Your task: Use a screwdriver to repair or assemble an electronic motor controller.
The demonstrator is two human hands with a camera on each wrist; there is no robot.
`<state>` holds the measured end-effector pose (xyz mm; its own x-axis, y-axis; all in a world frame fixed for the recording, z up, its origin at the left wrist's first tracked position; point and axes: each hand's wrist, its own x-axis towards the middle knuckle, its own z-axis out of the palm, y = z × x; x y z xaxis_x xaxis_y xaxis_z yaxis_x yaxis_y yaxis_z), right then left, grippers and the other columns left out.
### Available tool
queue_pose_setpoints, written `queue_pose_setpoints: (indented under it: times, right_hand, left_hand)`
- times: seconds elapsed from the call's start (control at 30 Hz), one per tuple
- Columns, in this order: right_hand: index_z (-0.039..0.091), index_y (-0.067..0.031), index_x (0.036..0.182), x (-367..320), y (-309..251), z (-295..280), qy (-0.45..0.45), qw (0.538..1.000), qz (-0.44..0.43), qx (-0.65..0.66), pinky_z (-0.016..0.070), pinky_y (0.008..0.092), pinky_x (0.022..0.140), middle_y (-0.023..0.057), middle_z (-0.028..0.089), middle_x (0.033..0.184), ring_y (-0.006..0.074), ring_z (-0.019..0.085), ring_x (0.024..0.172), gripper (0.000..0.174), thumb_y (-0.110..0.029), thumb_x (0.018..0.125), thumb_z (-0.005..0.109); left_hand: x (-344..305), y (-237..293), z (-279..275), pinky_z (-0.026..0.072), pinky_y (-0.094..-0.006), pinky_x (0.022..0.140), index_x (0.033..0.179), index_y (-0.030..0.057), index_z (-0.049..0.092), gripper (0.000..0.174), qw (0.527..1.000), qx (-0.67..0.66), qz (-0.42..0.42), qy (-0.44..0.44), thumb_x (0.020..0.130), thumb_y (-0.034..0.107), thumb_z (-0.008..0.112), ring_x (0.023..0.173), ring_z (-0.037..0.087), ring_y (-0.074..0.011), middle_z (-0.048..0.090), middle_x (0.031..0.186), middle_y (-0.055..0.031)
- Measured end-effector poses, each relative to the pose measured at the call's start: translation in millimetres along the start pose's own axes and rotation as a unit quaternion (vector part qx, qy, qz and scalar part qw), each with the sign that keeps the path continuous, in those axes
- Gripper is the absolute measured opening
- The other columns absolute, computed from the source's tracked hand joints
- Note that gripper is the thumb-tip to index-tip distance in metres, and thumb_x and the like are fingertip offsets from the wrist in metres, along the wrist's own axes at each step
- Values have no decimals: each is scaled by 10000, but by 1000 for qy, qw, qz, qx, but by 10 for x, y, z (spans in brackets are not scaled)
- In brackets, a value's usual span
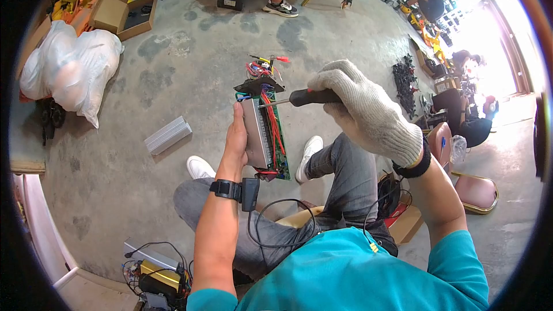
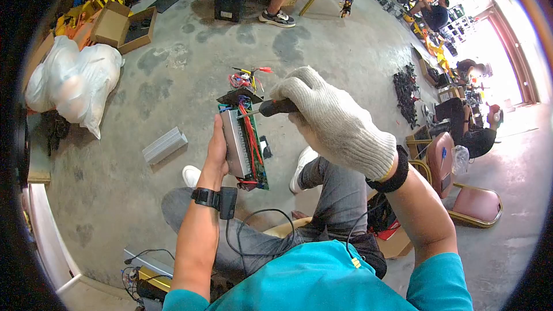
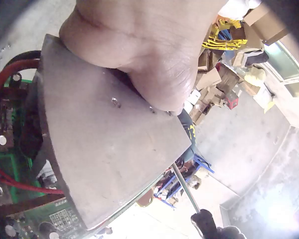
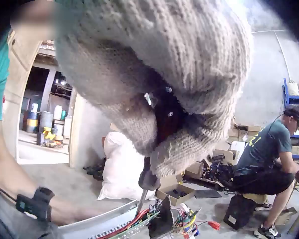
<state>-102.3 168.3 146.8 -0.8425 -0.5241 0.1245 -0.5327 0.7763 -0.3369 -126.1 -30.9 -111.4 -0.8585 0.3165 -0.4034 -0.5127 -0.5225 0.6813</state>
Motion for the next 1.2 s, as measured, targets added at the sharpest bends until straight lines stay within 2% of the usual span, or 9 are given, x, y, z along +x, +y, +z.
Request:
queue_pose_setpoints:
  times: [0.1, 0.17, 0.3, 0.37, 0.47, 0.57, 0.67, 0.87, 1.2]
  right_hand:
    - [586, -80, 1254, 28, -41, -21, -15, 997, 65, -48, 568, 460, 867, 188, 636, 1137, 413, 684, 1079, 372, -118, 920, 744]
    - [580, -87, 1274, 50, -61, -30, -61, 975, 215, 6, 568, 460, 865, 180, 635, 1156, 412, 682, 1080, 399, -101, 910, 744]
    - [597, -83, 1252, -1, -40, -1, -10, 989, 145, 19, 568, 468, 853, 175, 652, 1138, 412, 693, 1044, 362, -135, 923, 740]
    - [615, -75, 1222, 5, -16, 8, 4, 1000, 19, 14, 570, 477, 850, 177, 677, 1088, 416, 706, 997, 319, -199, 952, 729]
    - [628, -79, 1201, 17, 28, 40, 11, 1000, 4, 4, 571, 479, 849, 173, 675, 1097, 410, 709, 995, 293, -210, 958, 725]
    - [630, -92, 1209, 30, -44, 59, 6, 993, 112, -48, 574, 470, 847, 169, 646, 1165, 396, 701, 1035, 296, -168, 942, 734]
    - [636, -98, 1208, 46, 9, 56, -15, 988, 144, -55, 579, 460, 845, 171, 624, 1215, 388, 696, 1061, 294, -143, 935, 734]
    - [638, -110, 1212, 4, 14, 1, -22, 1000, 4, -4, 575, 465, 854, 173, 621, 1187, 393, 694, 1030, 303, -154, 929, 739]
    - [631, -134, 1232, 8, -4, 40, -22, 994, 104, -12, 566, 469, 852, 162, 661, 1081, 400, 690, 1028, 317, -183, 937, 734]
  left_hand:
    - [24, -17, -36, 635, -324, 794, 1343, 27, 616, 798, 1000, -1, 5, -17, 1066, 720, 333, 915, 753, -163, 746, 1102, -112]
    - [17, -12, -26, 635, -322, 794, 1341, 28, 618, 797, 1000, 3, 1, -12, 1067, 719, 332, 915, 753, -162, 747, 1099, -111]
    - [-14, 24, 32, 635, -321, 791, 1334, 30, 625, 796, 1000, 8, 1, 7, 1067, 719, 331, 910, 754, -161, 750, 1090, -112]
    - [-30, 51, 45, 635, -321, 790, 1330, 30, 629, 796, 1000, 7, -1, 4, 1067, 719, 330, 907, 754, -161, 751, 1086, -113]
    - [-26, 32, 42, 635, -321, 790, 1320, 28, 639, 799, 1000, 3, -5, -5, 1066, 721, 331, 901, 756, -161, 754, 1080, -115]
    - [11, 11, -14, 636, -321, 788, 1311, 22, 645, 804, 1000, 6, -7, -9, 1064, 723, 337, 896, 756, -159, 755, 1074, -115]
    - [7, 15, -9, 636, -317, 781, 1307, 14, 644, 810, 1000, 17, -4, -7, 1062, 725, 343, 892, 757, -157, 755, 1068, -112]
    - [-20, 30, 31, 640, -311, 765, 1316, 15, 634, 809, 1000, 8, 2, 4, 1064, 722, 334, 887, 758, -157, 753, 1058, -108]
    - [-1, 8, 19, 643, -320, 767, 1323, 34, 628, 784, 1000, 6, 7, 1, 1073, 711, 321, 908, 759, -169, 749, 1079, -114]
